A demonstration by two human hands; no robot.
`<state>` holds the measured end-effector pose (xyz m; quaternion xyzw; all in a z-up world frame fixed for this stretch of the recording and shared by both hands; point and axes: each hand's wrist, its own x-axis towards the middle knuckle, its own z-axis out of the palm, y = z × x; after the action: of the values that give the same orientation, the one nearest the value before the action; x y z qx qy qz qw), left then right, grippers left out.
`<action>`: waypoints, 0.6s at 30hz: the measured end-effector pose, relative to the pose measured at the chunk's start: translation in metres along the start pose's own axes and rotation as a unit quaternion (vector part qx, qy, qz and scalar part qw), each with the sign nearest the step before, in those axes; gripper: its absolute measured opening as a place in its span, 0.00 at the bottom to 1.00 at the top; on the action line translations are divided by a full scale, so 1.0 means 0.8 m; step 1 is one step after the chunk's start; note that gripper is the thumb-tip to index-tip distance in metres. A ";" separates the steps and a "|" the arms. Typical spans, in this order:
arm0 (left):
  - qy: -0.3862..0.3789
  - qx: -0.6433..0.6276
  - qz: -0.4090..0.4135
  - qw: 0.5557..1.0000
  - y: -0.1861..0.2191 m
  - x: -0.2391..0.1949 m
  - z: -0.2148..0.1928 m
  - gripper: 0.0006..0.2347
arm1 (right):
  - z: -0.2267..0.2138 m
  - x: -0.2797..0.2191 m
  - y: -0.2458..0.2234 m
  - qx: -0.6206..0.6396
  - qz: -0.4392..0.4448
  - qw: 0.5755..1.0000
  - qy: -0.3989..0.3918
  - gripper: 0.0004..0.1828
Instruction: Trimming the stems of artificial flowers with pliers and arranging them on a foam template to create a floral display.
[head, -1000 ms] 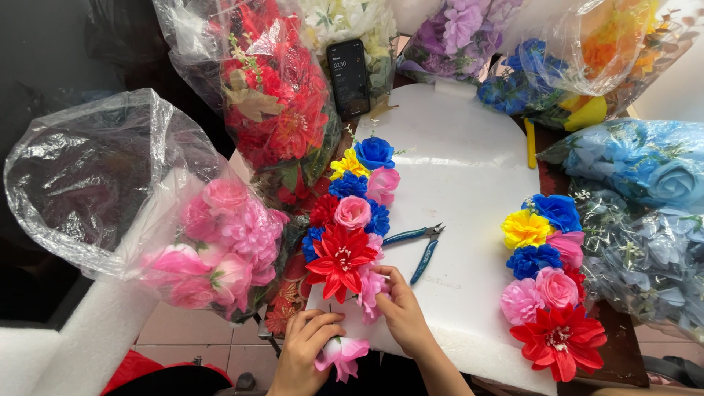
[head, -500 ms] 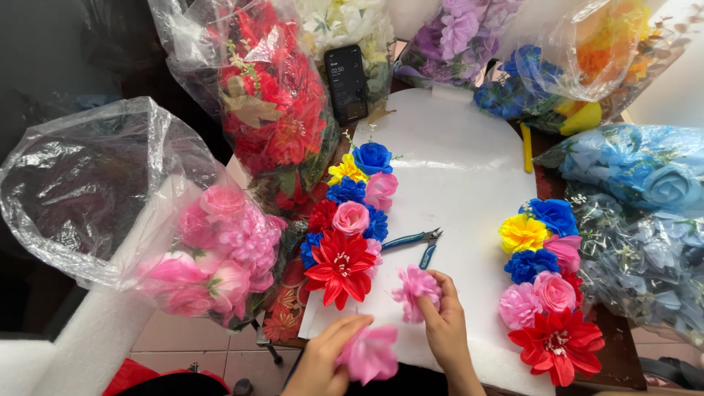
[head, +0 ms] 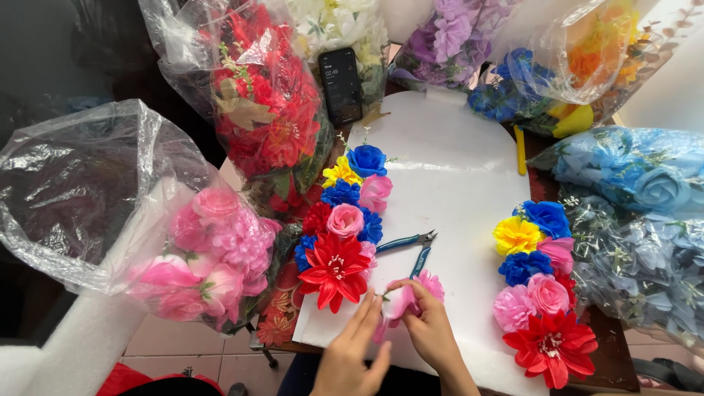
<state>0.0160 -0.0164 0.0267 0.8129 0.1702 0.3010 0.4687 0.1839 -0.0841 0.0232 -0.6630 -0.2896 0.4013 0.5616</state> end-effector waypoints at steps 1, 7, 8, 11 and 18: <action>0.118 0.024 0.003 0.993 0.002 -0.006 -0.011 0.22 | 0.000 0.005 0.002 -0.021 0.019 0.999 0.021 0.24; 0.189 0.178 -0.066 0.963 -0.071 -0.047 -0.059 0.23 | 0.026 0.024 -0.035 -0.188 0.123 0.974 0.014 0.11; 0.090 0.213 -0.092 0.969 -0.099 -0.059 -0.060 0.38 | 0.034 0.026 -0.044 -0.195 0.157 0.968 0.006 0.08; 0.011 0.233 -0.080 0.969 -0.110 -0.057 -0.068 0.42 | 0.047 0.035 -0.039 -0.236 0.153 0.960 0.001 0.09; -0.070 0.210 -0.086 0.971 -0.129 -0.057 -0.076 0.42 | 0.036 0.046 -0.045 -0.264 0.170 0.949 0.040 0.19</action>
<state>-0.0574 0.0502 -0.0547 0.8943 0.2658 0.1597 0.3227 0.1801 -0.0313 0.0495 -0.8425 -0.2459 0.3731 0.3008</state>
